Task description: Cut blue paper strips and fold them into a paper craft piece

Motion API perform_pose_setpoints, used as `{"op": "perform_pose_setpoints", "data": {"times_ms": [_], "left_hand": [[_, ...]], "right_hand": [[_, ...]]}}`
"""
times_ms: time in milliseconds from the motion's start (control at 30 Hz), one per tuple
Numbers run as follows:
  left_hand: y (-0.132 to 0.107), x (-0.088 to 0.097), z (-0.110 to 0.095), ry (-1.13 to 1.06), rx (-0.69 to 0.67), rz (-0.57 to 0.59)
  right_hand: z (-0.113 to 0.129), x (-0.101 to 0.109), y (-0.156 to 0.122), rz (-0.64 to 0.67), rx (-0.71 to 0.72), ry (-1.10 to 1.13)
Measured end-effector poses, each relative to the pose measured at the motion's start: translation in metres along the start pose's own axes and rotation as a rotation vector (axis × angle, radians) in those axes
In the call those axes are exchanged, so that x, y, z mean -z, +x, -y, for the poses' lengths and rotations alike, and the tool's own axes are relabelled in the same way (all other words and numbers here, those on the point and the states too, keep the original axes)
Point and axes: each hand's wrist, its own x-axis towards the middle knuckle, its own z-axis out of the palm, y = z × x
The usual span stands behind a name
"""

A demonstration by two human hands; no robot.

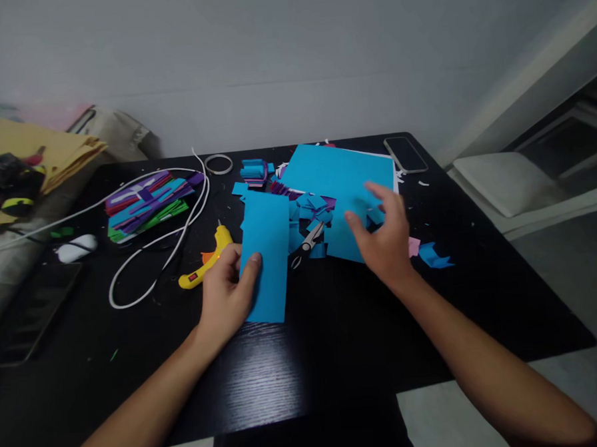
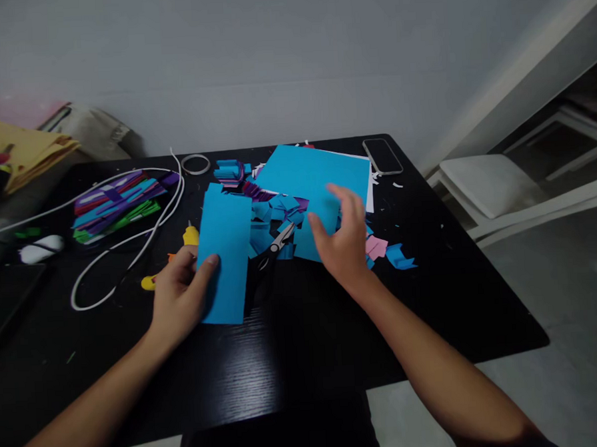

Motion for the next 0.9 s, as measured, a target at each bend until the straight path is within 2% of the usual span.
{"op": "perform_pose_setpoints", "data": {"times_ms": [33,133,167,233,300,367,467,567,700,767,900], "left_hand": [[-0.001,-0.001,-0.002,-0.029,0.031,0.037],[-0.004,-0.003,-0.010,-0.124,0.138,0.180],[-0.005,-0.003,-0.013,-0.158,0.165,0.237],[-0.006,-0.002,-0.018,-0.213,0.199,0.339],[-0.007,0.000,-0.020,-0.236,0.208,0.416],[-0.007,0.001,-0.018,-0.252,0.210,0.485],[-0.007,0.002,-0.014,-0.397,0.281,0.562],[-0.005,0.002,-0.013,-0.530,0.362,0.580],[-0.004,0.002,-0.017,-0.418,0.255,0.572],[-0.005,0.001,-0.019,-0.436,0.244,0.575],[-0.008,-0.002,-0.017,-0.568,0.373,0.633]], "right_hand": [[0.008,-0.004,-0.005,0.114,-0.023,0.116],[0.026,-0.017,-0.020,0.530,-0.292,0.569],[0.029,-0.021,-0.025,0.592,-0.369,0.662],[0.032,-0.026,-0.031,0.593,-0.490,0.754],[0.031,-0.029,-0.034,0.525,-0.584,0.791],[0.030,-0.028,-0.034,0.482,-0.636,0.806],[0.031,-0.025,-0.033,0.528,-0.659,0.820],[0.034,-0.024,-0.035,0.600,-0.658,0.809],[0.039,-0.028,-0.041,0.607,-0.661,0.833],[0.041,-0.029,-0.044,0.592,-0.647,0.857],[0.045,-0.028,-0.046,0.577,-0.635,0.858]]}}
